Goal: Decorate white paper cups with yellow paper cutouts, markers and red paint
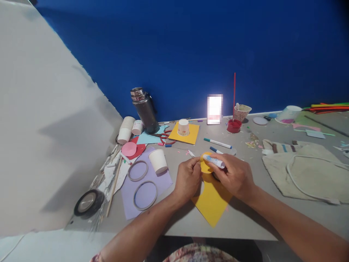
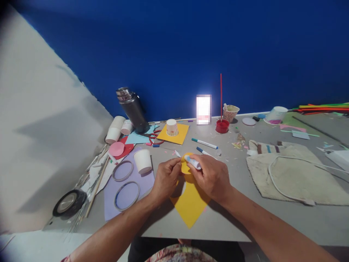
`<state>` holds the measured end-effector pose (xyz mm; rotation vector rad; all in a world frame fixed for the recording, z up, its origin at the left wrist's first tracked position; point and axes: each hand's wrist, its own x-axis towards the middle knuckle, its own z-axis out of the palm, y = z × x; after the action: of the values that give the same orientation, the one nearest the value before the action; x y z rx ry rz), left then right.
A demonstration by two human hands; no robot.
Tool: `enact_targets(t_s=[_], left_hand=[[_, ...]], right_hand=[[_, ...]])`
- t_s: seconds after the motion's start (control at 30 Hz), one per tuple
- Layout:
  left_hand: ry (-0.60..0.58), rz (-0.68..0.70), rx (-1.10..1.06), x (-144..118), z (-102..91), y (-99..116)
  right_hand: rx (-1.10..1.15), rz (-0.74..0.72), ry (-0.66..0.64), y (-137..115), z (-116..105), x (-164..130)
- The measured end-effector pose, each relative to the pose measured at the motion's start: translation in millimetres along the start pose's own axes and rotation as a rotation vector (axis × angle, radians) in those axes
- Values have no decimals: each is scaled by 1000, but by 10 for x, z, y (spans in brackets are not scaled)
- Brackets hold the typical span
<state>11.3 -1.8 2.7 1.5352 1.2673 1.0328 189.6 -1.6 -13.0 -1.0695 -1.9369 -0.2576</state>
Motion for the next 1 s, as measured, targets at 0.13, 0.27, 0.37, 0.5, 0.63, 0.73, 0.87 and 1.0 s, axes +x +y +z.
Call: enact_targets(t_s=[0.13, 0.27, 0.37, 0.5, 0.63, 0.73, 0.87, 1.0], left_hand=[[1, -25, -52, 9, -2, 8], [12, -66, -138, 17, -13, 45], [31, -106, -155, 20, -22, 49], [44, -90, -142, 27, -16, 16], [59, -74, -123, 31, 1, -9], [68, -99, -147, 43, 3, -1], [100, -223, -251, 86, -8, 35], [80, -339, -414, 128, -17, 52]], right_hand=[[25, 3, 9, 16, -11, 27], [63, -22, -18, 5, -2, 25], [87, -43, -45, 8, 1, 13], [-7, -126, -50, 0, -15, 5], [-107, -149, -26, -20, -22, 12], [12, -10, -1, -8, -41, 42], [253, 390, 68, 64, -124, 137], [514, 791, 112, 206, -158, 249]])
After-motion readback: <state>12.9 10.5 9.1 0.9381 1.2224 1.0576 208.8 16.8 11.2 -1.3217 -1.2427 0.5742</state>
